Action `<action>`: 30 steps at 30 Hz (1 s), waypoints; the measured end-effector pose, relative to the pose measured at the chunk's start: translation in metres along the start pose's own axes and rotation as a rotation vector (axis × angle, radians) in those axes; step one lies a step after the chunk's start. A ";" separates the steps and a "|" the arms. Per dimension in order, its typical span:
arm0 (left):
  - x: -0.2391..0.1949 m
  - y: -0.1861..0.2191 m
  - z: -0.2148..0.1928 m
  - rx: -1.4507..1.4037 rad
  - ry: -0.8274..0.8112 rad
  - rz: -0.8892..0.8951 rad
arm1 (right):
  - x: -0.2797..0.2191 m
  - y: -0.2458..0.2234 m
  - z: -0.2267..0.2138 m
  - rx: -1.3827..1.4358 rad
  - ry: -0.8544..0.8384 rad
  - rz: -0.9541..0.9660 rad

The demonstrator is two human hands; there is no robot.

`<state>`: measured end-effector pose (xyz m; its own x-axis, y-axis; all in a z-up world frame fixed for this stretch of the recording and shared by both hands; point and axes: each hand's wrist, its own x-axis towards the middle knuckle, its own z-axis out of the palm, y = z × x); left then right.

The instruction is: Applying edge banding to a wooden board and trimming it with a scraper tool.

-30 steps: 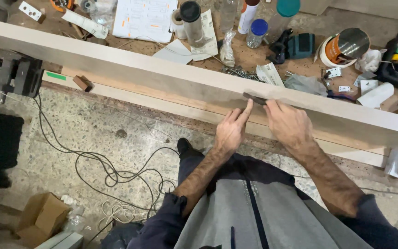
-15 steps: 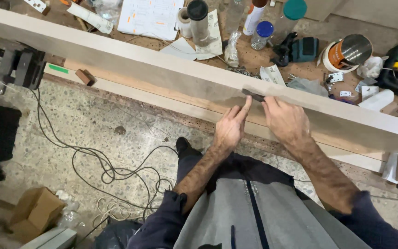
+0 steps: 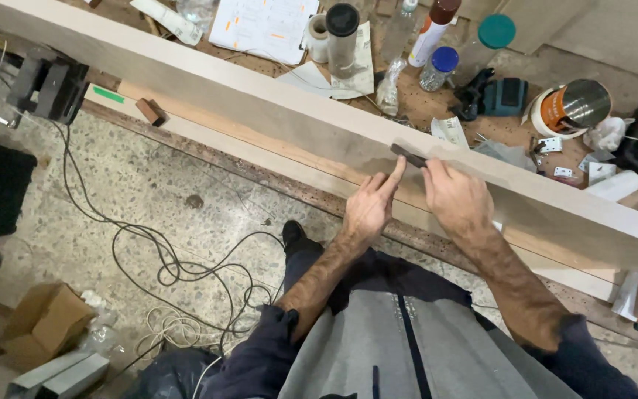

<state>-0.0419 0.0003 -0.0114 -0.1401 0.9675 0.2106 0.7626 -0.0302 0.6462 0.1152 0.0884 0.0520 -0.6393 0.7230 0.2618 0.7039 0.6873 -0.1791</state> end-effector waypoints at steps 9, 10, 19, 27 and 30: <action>-0.001 -0.003 -0.009 -0.026 -0.054 -0.056 | 0.000 -0.014 -0.002 -0.018 -0.063 0.050; -0.004 -0.005 -0.012 -0.018 -0.066 -0.075 | 0.003 -0.018 -0.002 0.002 -0.035 0.044; 0.005 -0.020 -0.023 -0.037 -0.070 -0.086 | 0.021 -0.030 0.011 0.014 -0.061 0.099; 0.005 -0.038 -0.036 0.002 -0.023 -0.077 | 0.039 -0.050 0.014 0.044 -0.020 0.057; 0.007 -0.041 -0.040 -0.028 -0.050 -0.096 | 0.046 -0.058 0.010 0.005 -0.086 0.127</action>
<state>-0.0998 -0.0018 -0.0072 -0.1791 0.9776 0.1103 0.7294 0.0567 0.6817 0.0420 0.0823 0.0654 -0.5691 0.8076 0.1549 0.7797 0.5898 -0.2102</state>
